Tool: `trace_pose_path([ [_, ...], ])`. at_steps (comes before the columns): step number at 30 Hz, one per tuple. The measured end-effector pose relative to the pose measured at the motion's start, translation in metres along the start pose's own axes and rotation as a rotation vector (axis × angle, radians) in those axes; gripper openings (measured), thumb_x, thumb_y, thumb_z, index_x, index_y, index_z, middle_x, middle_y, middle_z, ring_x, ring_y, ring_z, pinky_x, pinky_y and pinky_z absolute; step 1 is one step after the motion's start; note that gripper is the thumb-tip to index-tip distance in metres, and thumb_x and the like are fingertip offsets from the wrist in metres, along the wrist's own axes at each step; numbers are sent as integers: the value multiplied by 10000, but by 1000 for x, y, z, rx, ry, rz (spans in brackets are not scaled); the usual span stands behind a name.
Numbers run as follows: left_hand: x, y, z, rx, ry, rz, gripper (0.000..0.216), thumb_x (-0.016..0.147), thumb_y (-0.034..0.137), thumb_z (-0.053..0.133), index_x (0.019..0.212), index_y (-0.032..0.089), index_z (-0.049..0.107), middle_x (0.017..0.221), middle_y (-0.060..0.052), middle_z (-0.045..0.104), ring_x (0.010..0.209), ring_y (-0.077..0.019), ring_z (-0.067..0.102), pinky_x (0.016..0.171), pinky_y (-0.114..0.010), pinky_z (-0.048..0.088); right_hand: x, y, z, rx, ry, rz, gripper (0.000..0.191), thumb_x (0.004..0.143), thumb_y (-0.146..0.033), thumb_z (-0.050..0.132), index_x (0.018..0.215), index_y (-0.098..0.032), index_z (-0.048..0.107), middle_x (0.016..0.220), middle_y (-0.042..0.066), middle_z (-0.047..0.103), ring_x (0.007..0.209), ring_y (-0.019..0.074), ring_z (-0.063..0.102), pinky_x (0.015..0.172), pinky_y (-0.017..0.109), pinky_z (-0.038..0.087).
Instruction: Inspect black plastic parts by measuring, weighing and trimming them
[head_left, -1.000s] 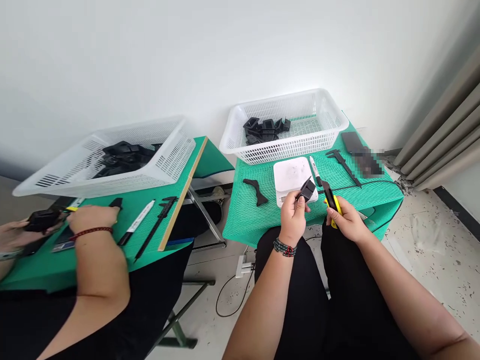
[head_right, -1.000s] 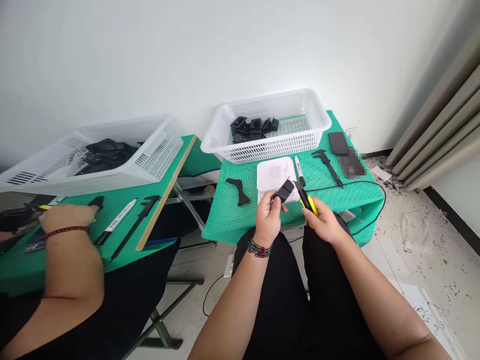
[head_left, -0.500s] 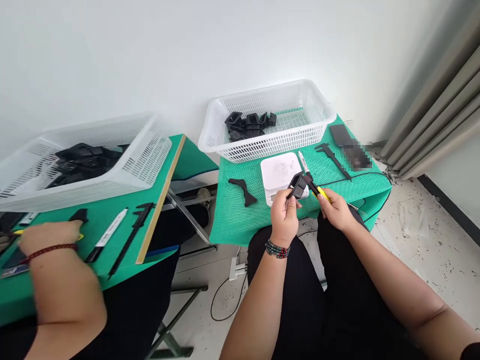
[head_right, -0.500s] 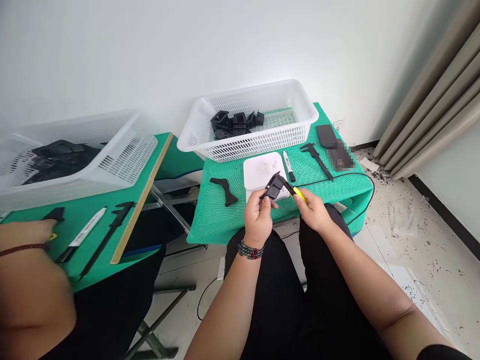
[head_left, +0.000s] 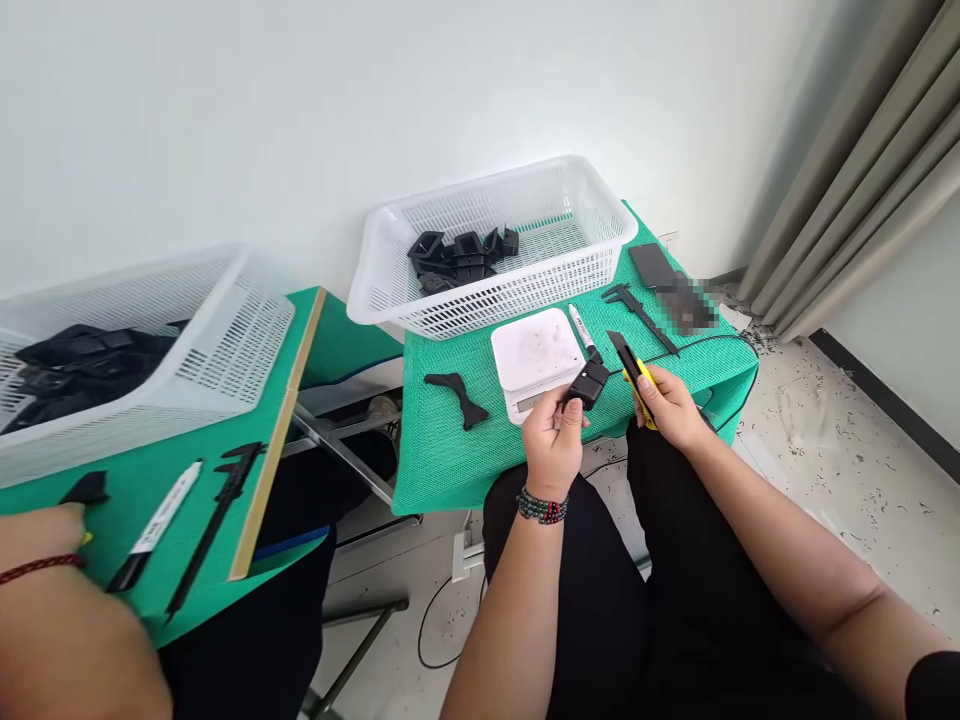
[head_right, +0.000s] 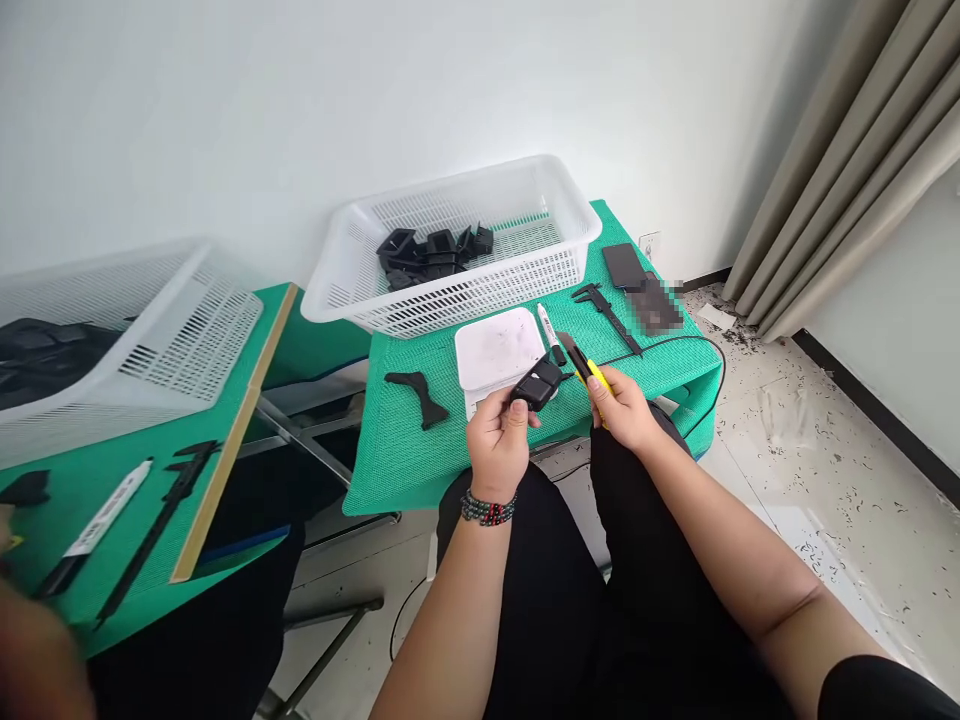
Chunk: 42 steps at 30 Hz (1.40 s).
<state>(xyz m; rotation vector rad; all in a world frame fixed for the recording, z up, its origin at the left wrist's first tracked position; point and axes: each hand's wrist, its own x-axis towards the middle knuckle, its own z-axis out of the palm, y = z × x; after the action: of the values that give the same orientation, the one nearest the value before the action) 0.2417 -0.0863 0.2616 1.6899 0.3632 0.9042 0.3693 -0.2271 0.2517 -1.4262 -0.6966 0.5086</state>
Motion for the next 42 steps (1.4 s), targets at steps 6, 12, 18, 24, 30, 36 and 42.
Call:
trace_pose_path([
  [6, 5, -4, 24, -112, 96, -34, 456, 898, 617, 664, 928, 164, 703, 628, 0, 625, 528, -124, 595, 519, -240, 486, -5, 5, 16, 1, -34, -30, 514, 921, -736, 549, 856, -226, 525, 585, -54, 501, 456, 122, 516, 466, 269, 391],
  [12, 6, -4, 30, -132, 123, -66, 456, 881, 629, 675, 938, 176, 684, 739, -30, 693, 583, -137, 640, 564, -259, 538, -8, 7, 15, -95, -25, -18, 541, 926, -736, 526, 1065, -215, 562, 673, -42, 521, 521, 131, 526, 506, 277, 435],
  [18, 8, -4, 8, -186, 199, -64, 420, 887, 599, 688, 913, 179, 682, 680, -1, 654, 557, -134, 618, 549, -264, 527, -16, 2, -17, -196, -8, -22, 422, 963, -583, 554, 1165, -213, 549, 742, -18, 536, 585, 152, 528, 559, 303, 450],
  [24, 10, -1, 10, -197, 182, -85, 435, 876, 611, 693, 891, 176, 686, 660, 2, 637, 546, -127, 603, 531, -253, 508, -26, -5, -42, -330, 7, -56, 355, 969, -451, 562, 1227, -209, 533, 745, -19, 534, 621, 161, 505, 597, 309, 420],
  [30, 7, 4, 19, -158, 111, -113, 462, 861, 630, 700, 891, 169, 690, 679, -13, 664, 566, -138, 645, 545, -252, 542, -30, -5, -47, -356, 37, -68, 317, 946, -467, 598, 1114, -199, 611, 787, 7, 578, 646, 163, 525, 604, 310, 430],
  [36, 3, 0, 19, -112, 46, -66, 433, 887, 606, 681, 918, 175, 692, 772, -45, 684, 679, -163, 674, 621, -276, 565, -29, -4, -24, -159, -24, -32, 422, 916, -586, 635, 1102, -208, 647, 774, 13, 624, 594, 162, 576, 577, 311, 486],
  [42, -2, 1, 9, -53, 51, 15, 361, 947, 534, 631, 964, 179, 692, 899, -74, 676, 823, -184, 664, 725, -299, 570, -21, 4, 19, -133, -77, -34, 485, 935, -654, 577, 1049, -190, 660, 701, 1, 587, 542, 152, 554, 532, 297, 455],
])
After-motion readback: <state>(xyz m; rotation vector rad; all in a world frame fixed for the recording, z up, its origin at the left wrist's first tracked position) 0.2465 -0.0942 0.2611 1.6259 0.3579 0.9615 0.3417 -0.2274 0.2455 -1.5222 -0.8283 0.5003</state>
